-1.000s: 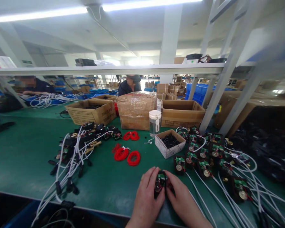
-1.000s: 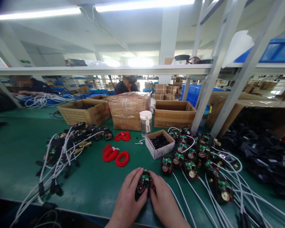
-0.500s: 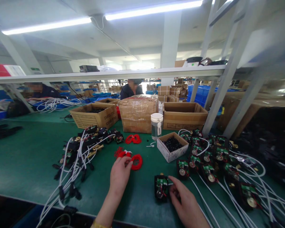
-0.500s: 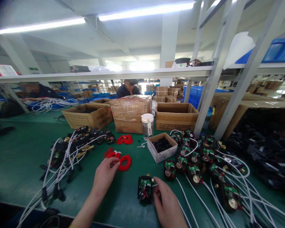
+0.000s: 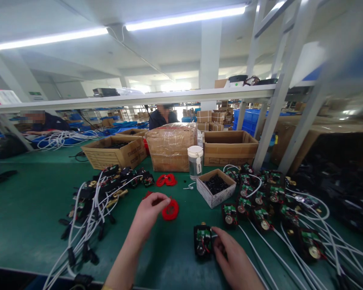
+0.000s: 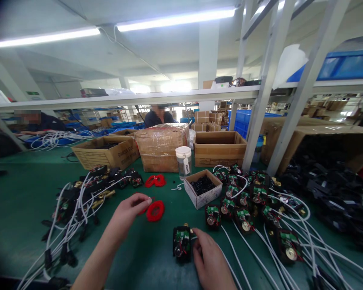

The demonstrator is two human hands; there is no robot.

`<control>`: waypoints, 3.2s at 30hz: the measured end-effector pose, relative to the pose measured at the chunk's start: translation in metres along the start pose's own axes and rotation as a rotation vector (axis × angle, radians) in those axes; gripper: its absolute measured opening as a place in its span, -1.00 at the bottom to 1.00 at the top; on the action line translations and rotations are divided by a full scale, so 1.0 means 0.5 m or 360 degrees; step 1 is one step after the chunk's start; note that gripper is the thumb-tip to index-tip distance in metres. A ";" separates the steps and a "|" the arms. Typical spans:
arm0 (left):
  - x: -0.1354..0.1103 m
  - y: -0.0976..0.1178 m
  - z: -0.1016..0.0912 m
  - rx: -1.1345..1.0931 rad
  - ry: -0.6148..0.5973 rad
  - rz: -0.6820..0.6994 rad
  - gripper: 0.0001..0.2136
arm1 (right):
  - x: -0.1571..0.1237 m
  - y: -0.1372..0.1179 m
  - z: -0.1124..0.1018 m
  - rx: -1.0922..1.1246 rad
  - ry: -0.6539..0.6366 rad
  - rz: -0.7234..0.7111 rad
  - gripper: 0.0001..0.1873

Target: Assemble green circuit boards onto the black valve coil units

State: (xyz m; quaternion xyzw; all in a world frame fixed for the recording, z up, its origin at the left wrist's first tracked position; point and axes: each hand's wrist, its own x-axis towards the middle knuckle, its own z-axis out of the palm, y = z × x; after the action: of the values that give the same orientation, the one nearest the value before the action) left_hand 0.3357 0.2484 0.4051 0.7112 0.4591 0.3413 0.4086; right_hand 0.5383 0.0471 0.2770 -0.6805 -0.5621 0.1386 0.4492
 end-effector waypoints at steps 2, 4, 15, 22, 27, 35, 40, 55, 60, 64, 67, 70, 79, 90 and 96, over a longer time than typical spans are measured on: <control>-0.009 0.028 -0.011 -0.0195 -0.0090 -0.0026 -0.68 | 0.001 -0.002 -0.001 -0.0003 -0.0004 0.0002 -0.54; -0.015 0.049 -0.017 -0.0316 -0.0136 -0.0049 -0.69 | 0.002 -0.003 -0.001 -0.0001 -0.0013 -0.0002 -0.54; -0.026 0.049 -0.008 -0.0514 -0.0350 -0.0225 -0.69 | 0.012 -0.023 -0.012 0.0032 0.0141 -0.0048 -0.61; -0.064 0.054 0.002 -0.0801 -0.0613 -0.0273 -0.73 | 0.101 -0.179 -0.062 0.0297 0.0130 -0.0097 -0.79; -0.086 0.068 0.000 -0.0885 -0.0765 -0.0268 -0.74 | 0.149 -0.243 -0.056 0.0580 0.0028 -0.0038 -0.85; -0.103 0.071 0.000 -0.0948 -0.0757 -0.0306 -0.75 | 0.156 -0.238 -0.039 0.1046 -0.0217 0.0065 -0.77; -0.105 0.069 0.006 -0.0961 -0.0726 -0.0332 -0.76 | 0.154 -0.238 -0.035 0.1087 -0.0219 0.0120 -0.68; -0.127 0.078 0.023 -0.0848 -0.0675 -0.0247 -0.75 | 0.155 -0.264 -0.041 0.0890 -0.0188 0.0280 -0.80; -0.123 0.078 0.018 -0.0519 -0.0475 0.0036 -0.78 | 0.152 -0.264 -0.036 0.1012 -0.0244 0.0391 -0.79; -0.125 0.072 0.014 -0.0273 -0.0350 0.0240 -0.79 | 0.149 -0.268 -0.030 0.1186 -0.0240 0.0473 -0.79; -0.131 0.072 0.013 -0.0110 -0.0262 0.0351 -0.80 | 0.147 -0.273 -0.029 0.1303 -0.0261 0.0548 -0.78; -0.136 0.068 0.015 -0.0019 -0.0235 0.0424 -0.85 | 0.145 -0.277 -0.030 0.1335 -0.0282 0.0584 -0.78; -0.146 0.047 0.018 0.0120 -0.0133 0.0648 -0.82 | 0.146 -0.269 -0.022 0.1278 -0.0219 0.0611 -0.81; -0.101 0.006 -0.048 -0.0007 0.0491 0.0185 -0.80 | 0.148 -0.225 -0.047 0.1059 -0.0063 0.0586 -0.75; -0.017 -0.063 -0.034 0.0242 0.0122 0.0256 -0.80 | 0.149 -0.223 -0.079 0.0929 -0.0176 0.0468 -0.75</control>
State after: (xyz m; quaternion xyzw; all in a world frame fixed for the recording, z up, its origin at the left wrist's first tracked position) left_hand 0.3061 0.2529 0.3833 0.7611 0.4404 0.3640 0.3069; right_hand 0.5190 0.0915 0.4082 -0.5882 -0.4181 0.3940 0.5692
